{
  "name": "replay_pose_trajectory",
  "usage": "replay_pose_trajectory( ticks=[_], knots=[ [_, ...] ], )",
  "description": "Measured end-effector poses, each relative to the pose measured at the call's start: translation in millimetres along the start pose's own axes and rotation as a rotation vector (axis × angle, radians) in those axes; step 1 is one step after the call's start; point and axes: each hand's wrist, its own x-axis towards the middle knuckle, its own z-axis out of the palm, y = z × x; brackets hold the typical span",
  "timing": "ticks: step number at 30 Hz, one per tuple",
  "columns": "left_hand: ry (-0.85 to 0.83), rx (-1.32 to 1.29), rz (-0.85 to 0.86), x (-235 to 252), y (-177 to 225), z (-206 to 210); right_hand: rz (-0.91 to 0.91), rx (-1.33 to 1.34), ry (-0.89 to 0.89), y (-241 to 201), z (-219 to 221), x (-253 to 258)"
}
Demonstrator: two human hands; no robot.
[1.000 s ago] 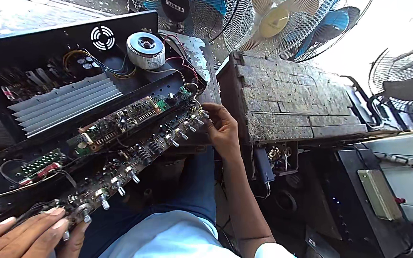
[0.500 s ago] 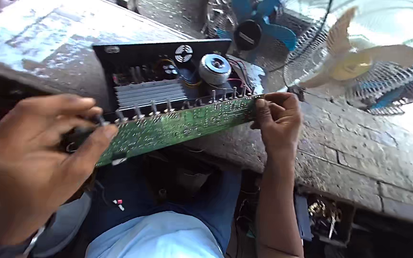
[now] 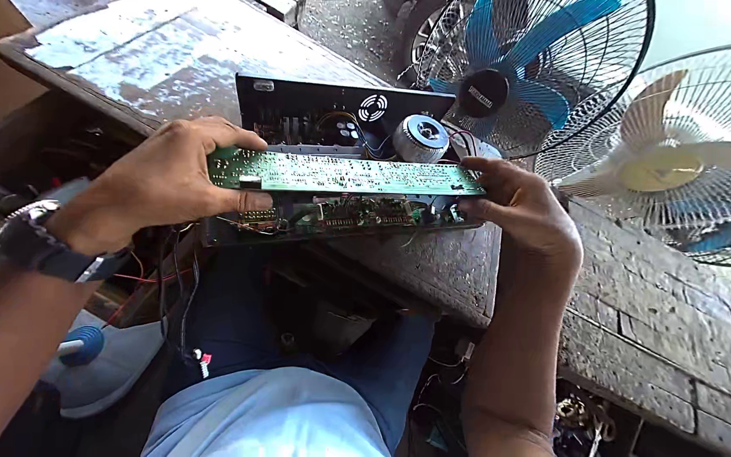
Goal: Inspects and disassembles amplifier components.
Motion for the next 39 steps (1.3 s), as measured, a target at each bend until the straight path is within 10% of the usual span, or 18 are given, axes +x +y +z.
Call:
replay_pose_trajectory(
  ticks=[14,39],
  knots=[
    [-0.070,-0.392,-0.194,10,2,8,-0.192,-0.038,0.136,35,-1,26],
    [0.041,-0.256,-0.154,16,-9,22,-0.174,-0.113,0.391,29,33,18]
  ],
)
